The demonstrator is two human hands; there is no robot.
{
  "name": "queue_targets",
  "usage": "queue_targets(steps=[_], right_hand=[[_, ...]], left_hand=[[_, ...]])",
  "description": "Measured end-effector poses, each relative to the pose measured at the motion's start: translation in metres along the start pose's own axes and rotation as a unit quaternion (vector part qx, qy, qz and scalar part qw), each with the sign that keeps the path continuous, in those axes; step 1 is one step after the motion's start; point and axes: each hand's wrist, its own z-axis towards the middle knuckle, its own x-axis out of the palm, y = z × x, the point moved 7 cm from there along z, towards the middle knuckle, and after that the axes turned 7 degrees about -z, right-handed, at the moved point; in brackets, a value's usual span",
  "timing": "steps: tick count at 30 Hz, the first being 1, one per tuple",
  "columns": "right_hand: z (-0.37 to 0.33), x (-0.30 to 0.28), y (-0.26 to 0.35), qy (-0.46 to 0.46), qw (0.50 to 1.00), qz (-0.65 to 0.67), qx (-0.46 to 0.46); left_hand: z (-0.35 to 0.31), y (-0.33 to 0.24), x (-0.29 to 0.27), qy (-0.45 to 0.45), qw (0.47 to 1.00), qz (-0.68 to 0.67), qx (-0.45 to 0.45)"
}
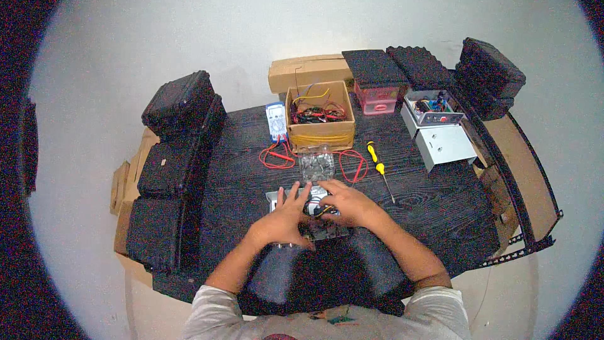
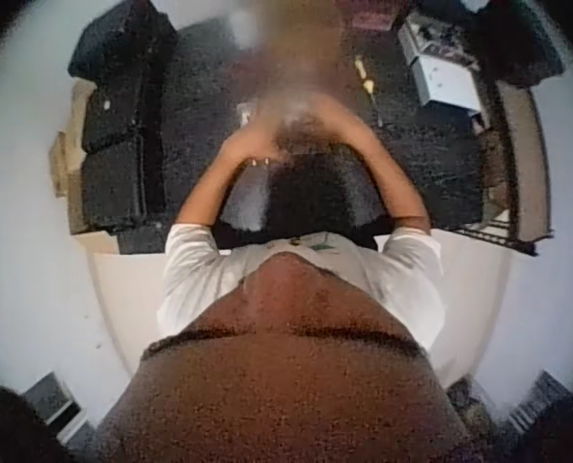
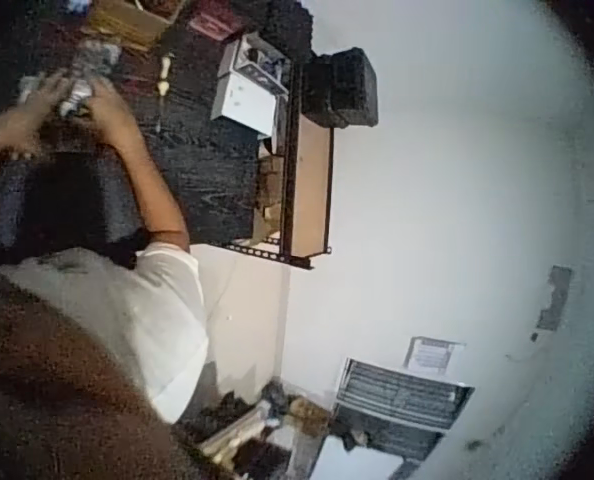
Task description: The person inspects and handles electronic components and storage cases by hand.
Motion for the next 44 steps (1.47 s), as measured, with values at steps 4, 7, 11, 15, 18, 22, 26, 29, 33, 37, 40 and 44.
queue_targets(steps=[4, 7, 11, 15, 18, 22, 26, 29, 33, 37, 40, 44], right_hand=[[0.001, -0.002, -0.001, 0.01, 1.0, 0.015, 0.005], [0.001, -0.002, 0.002, 0.014, 1.0, 0.023, 0.009], [0.001, -0.005, 0.002, 0.01, 1.0, 0.024, 0.012], [0.001, -0.001, 0.0, 0.011, 1.0, 0.006, 0.013], [0.0, -0.003, -0.001, 0.014, 1.0, 0.018, 0.01], [0.001, -0.016, -0.008, -0.011, 0.994, 0.096, 0.044], [-0.013, -0.056, -0.036, -0.298, 0.94, 0.134, 0.1], [-0.036, -0.061, -0.053, -0.541, 0.751, 0.372, 0.072], [-0.029, -0.036, -0.009, -0.544, 0.756, 0.364, 0.004], [-0.022, 0.02, 0.038, -0.346, 0.93, 0.127, 0.0], [-0.024, 0.038, 0.037, -0.3, 0.954, 0.021, 0.011], [-0.023, 0.022, 0.042, -0.352, 0.933, 0.048, -0.052]], left_hand=[[0.002, -0.002, 0.0, -0.015, 1.0, 0.023, 0.008], [0.004, -0.003, 0.004, -0.037, 0.999, 0.034, 0.013], [0.005, -0.002, 0.004, -0.062, 0.997, 0.026, 0.029], [0.007, -0.003, 0.003, -0.082, 0.995, 0.037, 0.033], [0.008, -0.009, -0.001, -0.079, 0.996, 0.04, 0.032], [0.005, -0.012, -0.006, -0.092, 0.995, 0.039, 0.029], [0.001, -0.018, -0.026, -0.123, 0.992, -0.015, 0.037], [-0.01, -0.022, -0.057, -0.233, 0.963, -0.097, 0.1], [-0.023, -0.019, -0.079, -0.376, 0.899, -0.147, 0.172], [-0.018, 0.0, -0.062, -0.419, 0.85, -0.229, 0.222], [-0.011, 0.013, -0.055, -0.37, 0.859, -0.269, 0.23], [-0.007, 0.016, -0.058, -0.308, 0.879, -0.282, 0.23]])
